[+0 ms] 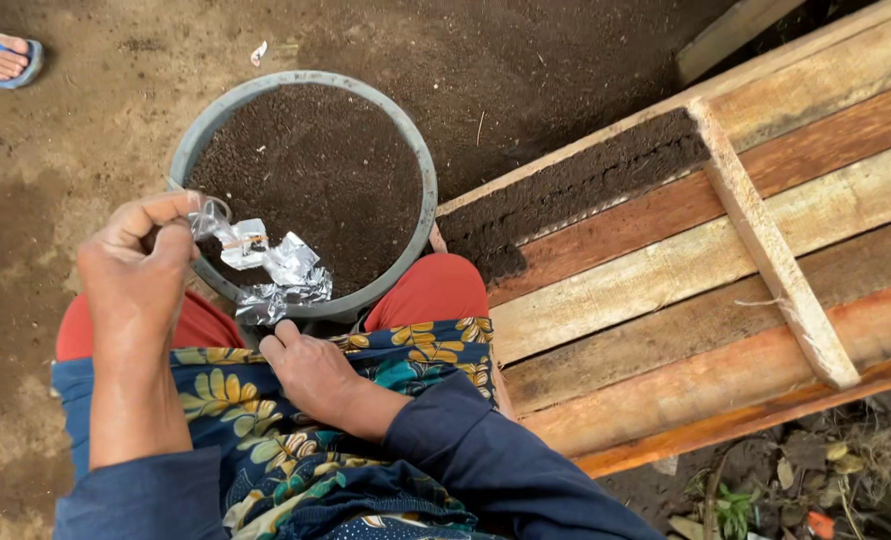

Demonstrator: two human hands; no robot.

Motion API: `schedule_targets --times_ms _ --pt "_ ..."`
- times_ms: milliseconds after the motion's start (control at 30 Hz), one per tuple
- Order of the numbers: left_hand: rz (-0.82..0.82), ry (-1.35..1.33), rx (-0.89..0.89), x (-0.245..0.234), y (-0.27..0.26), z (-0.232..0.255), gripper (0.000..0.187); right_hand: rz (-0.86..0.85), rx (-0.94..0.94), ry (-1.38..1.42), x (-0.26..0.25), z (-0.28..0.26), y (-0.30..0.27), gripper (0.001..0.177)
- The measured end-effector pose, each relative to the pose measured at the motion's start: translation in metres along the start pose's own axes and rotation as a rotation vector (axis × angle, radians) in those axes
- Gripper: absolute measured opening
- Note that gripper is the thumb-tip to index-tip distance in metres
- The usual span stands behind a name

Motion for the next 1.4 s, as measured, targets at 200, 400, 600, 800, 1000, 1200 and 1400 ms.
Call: schedule_targets --times_ms 200,400,600,800,1000,1200,1400 --pt "0.044 0.062 0.044 -0.005 -0.008 0.021 0.04 0.004 0.079 0.161 -0.022 0.01 -0.007 0.019" --pt "0.01 0.09 0.091 0.012 -0.007 0.022 0.034 0.094 0.053 0.252 -0.014 0.022 -0.012 0.018" --pt "0.0 0.11 0.08 0.026 -0.008 0.046 0.038 0.038 0.058 0.377 -0.029 0.022 -0.018 0.012" --pt "0.048 0.124 0.035 0.006 -0.01 0.045 0.036 -0.031 0.04 0.272 -0.003 0.041 -0.03 0.012" --pt "0.059 -0.01 0.082 0.027 0.01 0.011 0.033 -0.027 0.105 0.24 0.013 0.075 -0.041 0.01" --pt "-0.102 0.072 0.03 0.037 0.019 -0.013 0.035 -0.063 0.069 0.021 0.044 0.074 -0.034 0.007" --pt "-0.087 0.025 0.043 0.026 0.059 -0.052 0.033 -0.291 0.314 0.111 0.037 0.08 -0.006 0.023"
Point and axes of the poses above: each hand's wrist, its own y-axis towards the middle knuckle, its own x-axis out of the palm, z = x × y, the point moved 3 cm from there along y, towards the middle knuckle, and after that the axes turned 2 degrees about -y, right-handed, at the moved point
